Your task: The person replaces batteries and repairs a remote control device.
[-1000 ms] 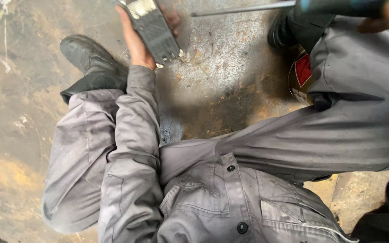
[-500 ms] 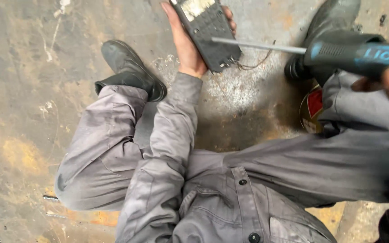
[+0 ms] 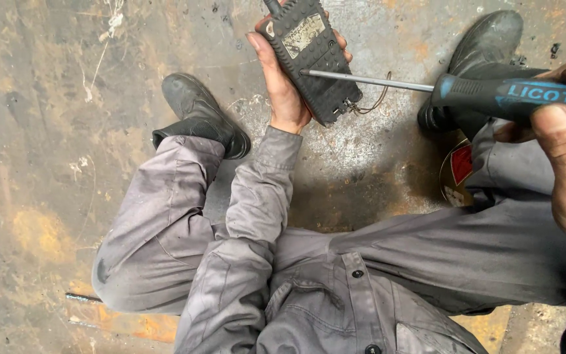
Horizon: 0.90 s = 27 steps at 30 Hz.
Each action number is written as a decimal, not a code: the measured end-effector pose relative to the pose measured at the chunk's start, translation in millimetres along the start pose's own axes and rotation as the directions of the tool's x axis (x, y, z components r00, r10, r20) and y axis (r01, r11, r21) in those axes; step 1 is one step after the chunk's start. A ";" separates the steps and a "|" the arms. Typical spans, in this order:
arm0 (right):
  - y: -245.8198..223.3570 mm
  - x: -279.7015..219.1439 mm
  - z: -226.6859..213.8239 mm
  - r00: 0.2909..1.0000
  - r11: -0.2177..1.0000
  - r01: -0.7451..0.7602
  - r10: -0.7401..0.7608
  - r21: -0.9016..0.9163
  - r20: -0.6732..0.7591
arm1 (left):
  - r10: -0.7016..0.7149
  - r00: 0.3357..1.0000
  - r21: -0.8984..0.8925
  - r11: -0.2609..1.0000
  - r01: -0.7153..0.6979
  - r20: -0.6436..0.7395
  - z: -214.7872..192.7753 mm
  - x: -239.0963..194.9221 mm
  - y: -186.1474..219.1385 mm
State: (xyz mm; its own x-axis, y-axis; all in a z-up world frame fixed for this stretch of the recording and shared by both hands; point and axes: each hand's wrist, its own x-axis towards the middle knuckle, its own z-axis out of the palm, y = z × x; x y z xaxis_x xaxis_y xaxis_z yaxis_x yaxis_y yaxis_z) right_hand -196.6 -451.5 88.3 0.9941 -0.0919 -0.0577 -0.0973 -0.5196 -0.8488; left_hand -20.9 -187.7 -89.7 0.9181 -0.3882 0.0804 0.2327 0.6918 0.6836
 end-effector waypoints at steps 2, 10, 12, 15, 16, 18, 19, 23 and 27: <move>4.6 -0.9 0.5 0.999 1.000 -0.030 0.031 -0.007 0.025 | 0.011 1.000 -0.008 1.000 -0.011 -0.006 -0.7 -0.4 -1.2; 118.0 -19.2 5.1 0.981 0.948 -0.192 0.190 0.252 0.032 | 0.007 0.999 0.014 1.000 -0.007 -0.053 -3.0 -2.1 -2.6; 153.5 -23.0 8.3 0.962 0.896 -0.272 0.255 0.350 0.095 | 0.002 0.995 0.065 0.998 0.004 -0.104 -8.3 -3.3 -4.3; 21.0 -8.4 13.3 0.997 0.964 -0.035 0.053 0.263 -0.060 | 0.029 0.996 0.094 0.995 -0.022 -0.079 -18.3 -4.8 -5.9; 31.9 -9.6 11.1 0.997 0.964 -0.035 0.053 0.264 -0.062 | 0.029 0.997 0.094 0.995 -0.021 -0.078 -20.6 -5.3 -7.1; 53.7 -12.1 7.4 0.990 0.968 -0.126 0.138 0.217 -0.040 | 0.026 0.995 0.150 0.989 -0.011 -0.095 -25.7 -7.1 -9.2; 30.1 -5.3 3.9 0.990 0.968 -0.127 0.139 0.218 -0.040 | 0.025 0.995 0.151 0.988 -0.011 -0.095 -30.2 -7.9 -11.9; -11.6 3.7 -1.6 0.974 0.974 -0.226 0.226 0.029 -0.014 | 0.110 0.990 0.269 0.960 -0.082 -0.090 -40.0 -12.7 -17.7; -13.2 1.5 7.2 0.979 0.972 -0.186 0.196 0.145 -0.055 | 0.176 0.979 0.311 0.941 -0.135 -0.107 -40.1 -16.2 -11.3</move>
State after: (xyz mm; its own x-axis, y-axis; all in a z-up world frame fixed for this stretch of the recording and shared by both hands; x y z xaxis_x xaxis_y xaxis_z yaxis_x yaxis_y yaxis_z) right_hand -193.5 -438.7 95.7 0.9516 -0.2388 -0.1936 -0.2727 -0.3648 -0.8903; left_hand -25.6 -164.8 -127.8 0.9738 -0.1927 0.1211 -0.0051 0.5135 0.8581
